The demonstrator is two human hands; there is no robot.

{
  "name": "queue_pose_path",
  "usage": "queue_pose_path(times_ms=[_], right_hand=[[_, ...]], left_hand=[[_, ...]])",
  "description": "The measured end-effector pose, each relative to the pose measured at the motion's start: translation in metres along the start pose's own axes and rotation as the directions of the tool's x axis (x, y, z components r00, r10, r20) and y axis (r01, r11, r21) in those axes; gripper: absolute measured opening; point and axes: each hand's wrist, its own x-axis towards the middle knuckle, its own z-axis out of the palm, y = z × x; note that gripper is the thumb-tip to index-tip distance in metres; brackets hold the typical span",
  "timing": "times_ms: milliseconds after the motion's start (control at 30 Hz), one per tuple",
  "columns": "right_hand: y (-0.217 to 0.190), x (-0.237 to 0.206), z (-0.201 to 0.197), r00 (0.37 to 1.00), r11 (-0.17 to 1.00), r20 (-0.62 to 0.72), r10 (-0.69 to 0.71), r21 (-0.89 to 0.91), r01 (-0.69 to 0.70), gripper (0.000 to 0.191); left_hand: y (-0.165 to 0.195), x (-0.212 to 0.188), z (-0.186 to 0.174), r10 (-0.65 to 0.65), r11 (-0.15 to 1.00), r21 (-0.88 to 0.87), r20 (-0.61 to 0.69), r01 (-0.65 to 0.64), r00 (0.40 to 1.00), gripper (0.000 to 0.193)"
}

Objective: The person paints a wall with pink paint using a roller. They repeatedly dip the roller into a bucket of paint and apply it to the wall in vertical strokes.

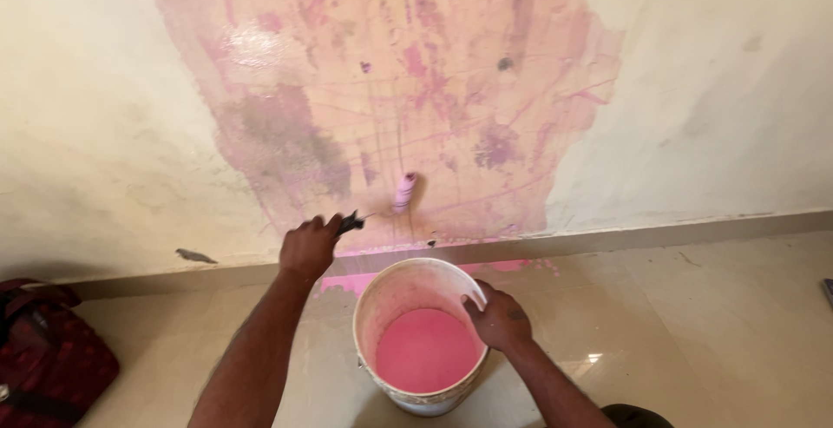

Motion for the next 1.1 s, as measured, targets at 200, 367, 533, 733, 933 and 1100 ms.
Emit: queue_pose_path(times_ms=[200,367,533,733,933,1100], right_hand=[[-0.003,-0.004,-0.007,0.997,0.998,0.056,0.048,-0.031,-0.046,0.058],[-0.010,-0.005,-0.015,0.994,0.996,0.081,0.075,-0.053,-0.071,0.058],[-0.012,-0.007,-0.020,0.990,0.994,0.098,0.099,-0.052,-0.094,0.059],[-0.012,-0.013,-0.022,0.991,0.994,0.097,0.097,-0.058,-0.092,0.058],[-0.016,-0.016,-0.027,0.987,0.993,0.114,0.115,-0.009,-0.115,0.057],[-0.016,-0.018,-0.027,0.987,0.993,0.114,0.116,-0.017,-0.115,0.057]], left_hand=[[-0.062,-0.068,0.041,-0.239,0.969,0.072,0.052,0.236,0.970,0.030],[-0.093,-0.108,0.053,-0.425,0.905,0.113,0.189,0.410,0.885,0.026],[-0.104,-0.127,0.060,-0.501,0.865,0.182,0.262,0.467,0.825,0.038],[-0.099,-0.129,0.066,-0.536,0.843,0.179,0.345,0.507,0.771,0.039],[-0.079,-0.128,0.080,-0.544,0.829,0.133,0.415,0.543,0.729,0.038],[-0.072,-0.135,0.093,-0.559,0.805,0.063,0.411,0.589,0.720,0.042]])
